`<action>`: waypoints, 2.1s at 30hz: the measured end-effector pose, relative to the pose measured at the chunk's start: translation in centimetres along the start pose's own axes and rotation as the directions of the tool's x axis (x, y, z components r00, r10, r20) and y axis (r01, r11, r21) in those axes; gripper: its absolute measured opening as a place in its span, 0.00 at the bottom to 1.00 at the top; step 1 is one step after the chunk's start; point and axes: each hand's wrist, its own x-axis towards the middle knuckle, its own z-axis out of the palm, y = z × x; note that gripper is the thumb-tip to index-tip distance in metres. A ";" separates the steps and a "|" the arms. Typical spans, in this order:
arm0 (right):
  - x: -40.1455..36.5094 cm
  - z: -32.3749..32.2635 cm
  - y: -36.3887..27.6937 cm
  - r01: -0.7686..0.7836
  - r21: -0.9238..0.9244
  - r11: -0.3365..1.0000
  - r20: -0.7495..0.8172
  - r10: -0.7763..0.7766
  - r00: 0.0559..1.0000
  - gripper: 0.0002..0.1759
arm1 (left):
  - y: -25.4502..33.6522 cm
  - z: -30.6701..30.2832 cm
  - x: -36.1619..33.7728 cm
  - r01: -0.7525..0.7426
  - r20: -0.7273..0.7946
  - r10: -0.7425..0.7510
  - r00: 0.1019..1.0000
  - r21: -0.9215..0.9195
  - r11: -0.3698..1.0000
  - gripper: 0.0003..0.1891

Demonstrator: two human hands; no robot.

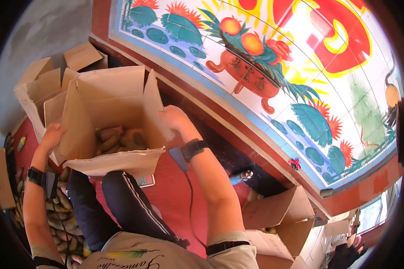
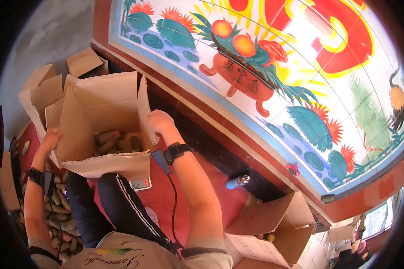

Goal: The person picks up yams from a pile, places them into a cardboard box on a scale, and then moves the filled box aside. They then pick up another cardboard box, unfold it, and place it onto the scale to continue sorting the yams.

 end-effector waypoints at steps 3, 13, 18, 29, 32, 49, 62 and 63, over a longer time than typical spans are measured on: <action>-1.3 0.1 -0.4 0.026 -0.056 0.998 0.007 -0.025 1.000 0.23 | -0.9 -0.5 -0.1 0.009 0.026 -0.012 1.000 0.096 0.995 0.13; -12.2 -0.6 1.6 0.065 -0.037 0.997 -0.076 -0.068 0.995 0.22 | 3.1 0.5 -3.0 -0.256 0.030 0.254 0.967 0.076 0.964 0.12; -20.0 -0.4 5.2 0.098 0.308 0.946 -0.256 -0.017 0.967 0.19 | 10.5 2.3 -4.2 -0.464 0.137 0.446 0.884 0.148 0.873 0.12; -35.3 -4.6 8.1 -0.129 0.400 0.908 -0.434 0.311 0.845 0.13 | 20.1 14.0 -6.7 -0.542 0.443 0.511 0.737 -0.065 0.838 0.10; -38.8 -6.2 10.1 -0.247 0.365 0.898 -0.455 0.403 0.794 0.13 | 21.6 18.8 -8.1 -0.512 0.546 0.460 0.700 -0.064 0.856 0.10; -44.2 -6.9 23.0 -0.745 -0.513 0.427 -0.279 0.738 0.615 0.21 | 16.9 22.3 -11.9 -0.360 0.684 0.474 0.555 -0.316 0.878 0.13; -31.9 0.5 2.4 -0.118 -0.371 0.921 -0.341 -0.017 0.940 0.08 | -10.6 11.7 -9.8 -0.401 -0.141 0.401 0.905 0.028 0.916 0.10; -31.1 1.7 1.1 -0.058 -0.331 0.942 -0.315 -0.052 0.948 0.08 | -9.7 11.5 -10.4 -0.359 -0.132 0.353 0.926 -0.027 0.933 0.10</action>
